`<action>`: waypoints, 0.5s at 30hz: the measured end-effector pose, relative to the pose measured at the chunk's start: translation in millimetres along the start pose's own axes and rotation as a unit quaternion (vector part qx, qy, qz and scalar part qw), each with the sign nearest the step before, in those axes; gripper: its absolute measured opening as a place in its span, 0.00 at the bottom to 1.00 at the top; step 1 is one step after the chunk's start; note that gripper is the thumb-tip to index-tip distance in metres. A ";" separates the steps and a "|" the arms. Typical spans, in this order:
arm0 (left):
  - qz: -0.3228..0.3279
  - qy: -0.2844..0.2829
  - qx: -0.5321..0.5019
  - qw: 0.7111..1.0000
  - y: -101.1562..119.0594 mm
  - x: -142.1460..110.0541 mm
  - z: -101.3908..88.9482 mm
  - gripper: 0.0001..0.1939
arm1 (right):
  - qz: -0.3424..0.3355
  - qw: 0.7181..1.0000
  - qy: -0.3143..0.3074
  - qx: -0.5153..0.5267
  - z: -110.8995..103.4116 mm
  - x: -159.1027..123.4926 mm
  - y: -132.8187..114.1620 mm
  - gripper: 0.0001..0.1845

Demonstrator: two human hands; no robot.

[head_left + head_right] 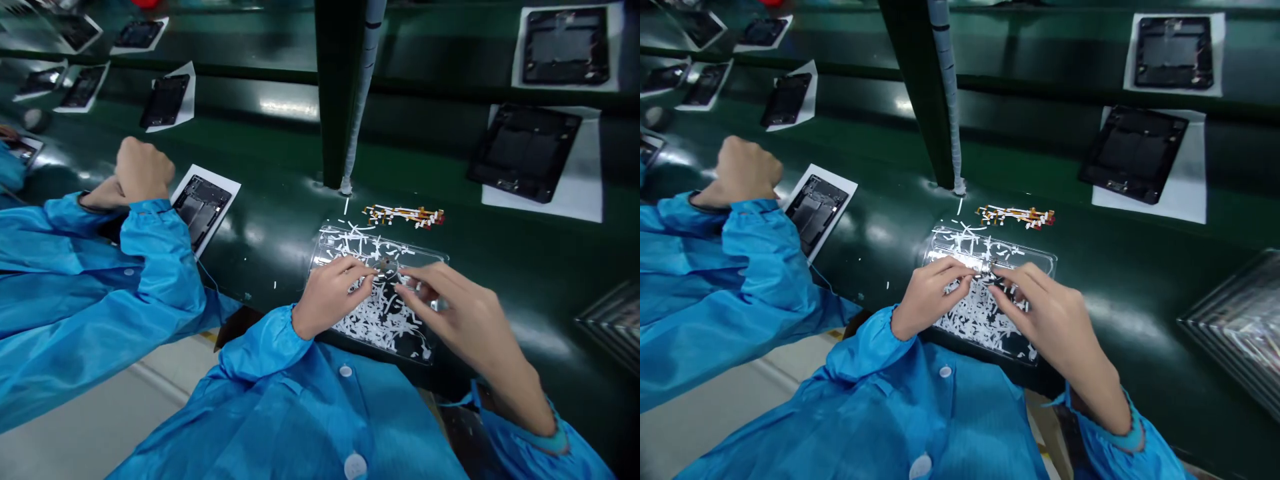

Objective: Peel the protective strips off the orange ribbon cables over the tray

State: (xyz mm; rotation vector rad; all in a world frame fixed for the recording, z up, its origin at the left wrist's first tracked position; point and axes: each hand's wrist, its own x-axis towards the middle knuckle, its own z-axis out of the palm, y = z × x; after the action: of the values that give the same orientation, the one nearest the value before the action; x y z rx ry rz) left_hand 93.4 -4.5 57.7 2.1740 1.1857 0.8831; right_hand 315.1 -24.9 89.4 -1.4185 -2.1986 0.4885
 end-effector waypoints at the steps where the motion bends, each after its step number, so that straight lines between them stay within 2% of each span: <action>1: 0.011 0.005 0.009 1.000 0.5 -1.9 -5.2 0.10 | -0.016 0.999 -0.021 0.046 -1.7 8.6 -5.6 0.13; 3: -0.003 0.028 -0.013 1.000 -1.7 -5.8 -16.7 0.09 | -0.038 0.988 -0.073 0.129 -2.1 31.6 -18.0 0.13; 5: -0.072 0.050 -0.126 0.988 -10.5 -10.9 -28.6 0.08 | -0.019 0.969 -0.129 0.208 1.6 60.5 -29.7 0.10; 6: -0.114 0.053 -0.214 0.969 -17.5 -14.3 -34.0 0.10 | 0.003 0.957 -0.154 0.244 5.5 76.6 -34.8 0.10; 7: -0.150 0.049 -0.312 0.937 -25.9 -18.5 -38.9 0.15 | 0.030 0.944 -0.176 0.278 11.3 93.7 -39.1 0.10; 9: -0.195 0.046 -0.475 0.857 -44.8 -29.3 -46.5 0.23 | 0.077 0.918 -0.206 0.331 29.6 129.8 -45.3 0.11; 10: -0.210 0.059 -0.521 0.825 -54.1 -35.7 -49.5 0.25 | 0.094 0.909 -0.211 0.346 42.3 148.2 -47.2 0.11; 12: -0.249 0.117 -0.554 0.786 -70.5 -49.6 -55.0 0.25 | 0.106 0.910 -0.209 0.343 72.6 183.6 -48.3 0.12; 15: -0.304 0.240 -0.511 0.767 -87.3 -69.3 -63.6 0.22 | 0.117 0.927 -0.204 0.293 115.1 224.3 -40.7 0.11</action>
State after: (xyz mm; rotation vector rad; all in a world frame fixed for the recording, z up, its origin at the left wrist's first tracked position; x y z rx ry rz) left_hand -28.6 -13.7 18.9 0.6343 1.0964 1.3627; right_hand 140.8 159.5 60.5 -1.3159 -1.9115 1.5029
